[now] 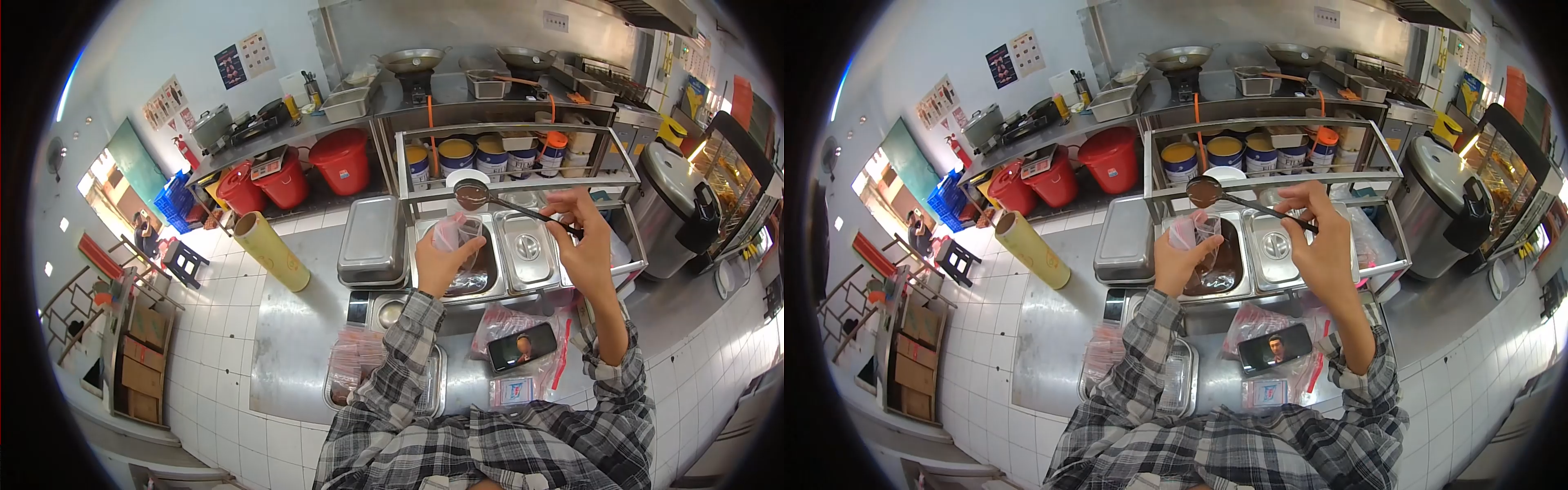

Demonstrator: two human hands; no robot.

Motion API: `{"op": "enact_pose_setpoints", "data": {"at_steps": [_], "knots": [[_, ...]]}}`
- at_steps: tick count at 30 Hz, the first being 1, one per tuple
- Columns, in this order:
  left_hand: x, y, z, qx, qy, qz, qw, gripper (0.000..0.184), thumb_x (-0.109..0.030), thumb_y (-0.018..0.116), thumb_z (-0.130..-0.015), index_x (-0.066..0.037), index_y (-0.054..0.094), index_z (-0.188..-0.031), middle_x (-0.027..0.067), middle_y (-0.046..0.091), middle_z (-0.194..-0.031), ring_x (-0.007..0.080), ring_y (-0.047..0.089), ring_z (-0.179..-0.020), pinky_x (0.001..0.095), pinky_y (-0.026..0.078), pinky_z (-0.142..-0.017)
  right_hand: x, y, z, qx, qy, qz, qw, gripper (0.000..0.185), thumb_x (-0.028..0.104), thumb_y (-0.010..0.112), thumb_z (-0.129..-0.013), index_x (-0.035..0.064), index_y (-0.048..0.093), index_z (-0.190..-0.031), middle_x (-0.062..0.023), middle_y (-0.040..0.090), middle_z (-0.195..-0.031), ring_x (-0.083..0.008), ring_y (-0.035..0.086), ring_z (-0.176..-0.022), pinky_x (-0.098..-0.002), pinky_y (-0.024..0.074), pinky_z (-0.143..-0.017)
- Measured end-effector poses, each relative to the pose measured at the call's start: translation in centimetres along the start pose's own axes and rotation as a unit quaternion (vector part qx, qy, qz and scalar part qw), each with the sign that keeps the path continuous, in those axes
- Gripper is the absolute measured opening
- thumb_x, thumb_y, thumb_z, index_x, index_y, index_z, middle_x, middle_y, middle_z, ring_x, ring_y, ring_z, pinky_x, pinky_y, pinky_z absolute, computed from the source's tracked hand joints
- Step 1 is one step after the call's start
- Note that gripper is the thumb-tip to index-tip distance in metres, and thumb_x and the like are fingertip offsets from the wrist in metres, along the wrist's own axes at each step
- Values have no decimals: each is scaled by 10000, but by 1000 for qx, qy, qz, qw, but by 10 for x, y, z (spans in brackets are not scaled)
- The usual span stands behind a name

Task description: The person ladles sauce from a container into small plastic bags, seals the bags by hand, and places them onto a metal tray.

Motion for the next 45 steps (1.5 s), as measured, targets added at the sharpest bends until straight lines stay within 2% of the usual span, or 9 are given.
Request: {"op": "enact_pose_setpoints", "data": {"at_steps": [5, 8, 20, 23, 28, 35, 38, 41, 45], "knots": [[-14, -2, 2, -6, -1, 19, 1000, 554, -152, 874, -737, -25, 630, -1218, 14, 685, -1002, 55, 596, -752, 209, 475, -603, 4, 2, 2, -10, -30, 9, 999, 350, -87, 608, -783, 58, 596, -1101, -90, 692, -918, -195, 575, -704, -297, 466, -710], [-17, -4, 4, -2, -12, 27, 1000, 578, -201, 883, -725, -12, 633, -1210, 48, 702, -1050, 109, 652, -923, 268, 521, -823, 13, 2, 1, -27, -63, 32, 997, 347, -89, 610, -786, 64, 607, -1098, -88, 694, -936, -225, 606, -770, -315, 468, -733], [-36, -9, 10, -14, -1, 17, 1000, 578, -203, 878, -737, 0, 628, -1217, 47, 702, -1028, 99, 647, -893, 253, 521, -783, 49, 5, 10, -55, -296, 212, 930, 324, -98, 631, -742, 59, 651, -1025, -39, 667, -939, -233, 560, -808, -353, 389, -731], [-39, -13, 13, -34, 27, 12, 999, 533, -209, 880, -734, -20, 644, -1172, 6, 671, -890, 56, 587, -683, 201, 471, -578, 53, 8, 13, -42, -334, 220, 916, 347, -93, 636, -701, 62, 650, -1011, -35, 663, -933, -231, 556, -808, -357, 391, -729], [-43, -19, 25, -59, 38, -6, 998, 561, -202, 878, -739, -10, 626, -1203, 13, 675, -926, 61, 599, -709, 206, 480, -591, 52, 10, 16, -22, -350, 202, 915, 363, -90, 638, -686, 63, 646, -1015, -36, 663, -931, -230, 554, -800, -361, 391, -730], [-39, -26, 41, -101, 118, -30, 987, 625, -178, 871, -747, 7, 589, -1273, 38, 683, -1023, 81, 628, -812, 224, 511, -668, 38, 7, 11, 3, -302, 124, 945, 342, -81, 637, -773, 76, 626, -1077, -37, 656, -910, -235, 556, -792, -357, 389, -732], [-44, -24, 58, -120, 86, -31, 989, 637, -171, 873, -743, 24, 585, -1276, 67, 679, -1092, 111, 642, -894, 253, 524, -773, 31, 4, 13, 15, -280, 85, 956, 345, -79, 635, -795, 84, 612, -1098, -41, 662, -931, -235, 575, -817, -344, 416, -747], [-49, -22, 74, -134, 4, -70, 989, 620, -161, 871, -743, 37, 593, -1261, 92, 669, -1144, 130, 638, -962, 275, 507, -858, 15, 5, 15, 35, -193, -15, 980, 340, -100, 619, -801, 83, 611, -1086, -55, 664, -934, -235, 598, -856, -328, 465, -763], [-51, -26, 94, -204, 92, -98, 970, 598, -151, 867, -746, 42, 600, -1246, 83, 694, -1055, 110, 639, -915, 257, 508, -814, -8, 13, 14, 78, -88, -49, 992, 377, -113, 601, -808, 78, 574, -1131, -114, 664, -944, -277, 659, -841, -348, 522, -729]]}}
Point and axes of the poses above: each hand's wrist, its own z-axis away from the middle knuckle, its own y-axis out of the palm, x = y × z, the point moved 6 cm from there along -z, towards the middle knuckle
